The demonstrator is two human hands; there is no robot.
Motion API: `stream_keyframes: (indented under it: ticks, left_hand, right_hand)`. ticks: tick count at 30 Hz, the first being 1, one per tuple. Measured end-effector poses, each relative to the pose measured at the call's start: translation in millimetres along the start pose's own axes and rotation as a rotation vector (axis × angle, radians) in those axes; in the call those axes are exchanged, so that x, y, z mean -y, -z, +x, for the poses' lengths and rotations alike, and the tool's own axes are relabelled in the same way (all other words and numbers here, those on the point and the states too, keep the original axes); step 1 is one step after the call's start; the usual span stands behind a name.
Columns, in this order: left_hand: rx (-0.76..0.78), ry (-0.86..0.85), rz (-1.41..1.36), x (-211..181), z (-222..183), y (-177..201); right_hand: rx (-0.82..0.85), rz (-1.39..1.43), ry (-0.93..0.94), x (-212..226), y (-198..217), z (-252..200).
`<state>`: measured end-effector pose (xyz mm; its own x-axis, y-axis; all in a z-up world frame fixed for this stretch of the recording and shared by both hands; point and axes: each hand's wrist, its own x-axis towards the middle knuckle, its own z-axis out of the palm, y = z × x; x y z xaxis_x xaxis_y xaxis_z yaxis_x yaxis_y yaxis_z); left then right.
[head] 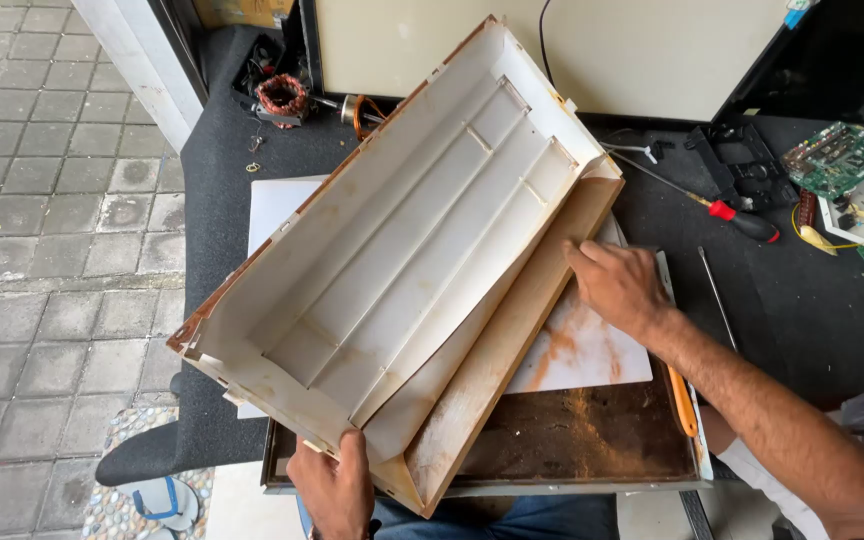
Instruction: Cleaning the interior of a plastic electronic housing using a brush and a scraper
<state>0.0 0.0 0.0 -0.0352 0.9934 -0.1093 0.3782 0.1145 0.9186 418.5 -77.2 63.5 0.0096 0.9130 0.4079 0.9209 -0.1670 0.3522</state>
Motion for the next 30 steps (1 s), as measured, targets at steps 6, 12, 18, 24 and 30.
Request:
stream_keyframes:
  ticks: [6,12,18,24,30]
  left_hand:
    - [-0.011,-0.076,0.031,1.6,-2.1,-0.9]
    - [0.015,-0.023,-0.012,-7.8,0.0,0.6]
    - [0.012,0.012,-0.066,-12.8,-0.1,2.1]
    - [-0.011,-0.087,0.007,-4.4,-2.6,-2.2]
    - [0.057,0.071,-0.043,-35.7,-3.3,6.0]
  right_hand:
    - [0.096,-0.016,-0.261,-79.9,-37.6,21.6]
    - [0.074,-0.024,-0.172,-77.3,-46.1,7.6]
    - [0.075,-0.031,-0.084,-64.2,-23.7,21.1]
    - [0.107,0.075,-0.316,-113.1,-35.2,29.8]
    - [0.183,-0.062,-0.118,-81.2,-37.0,25.8]
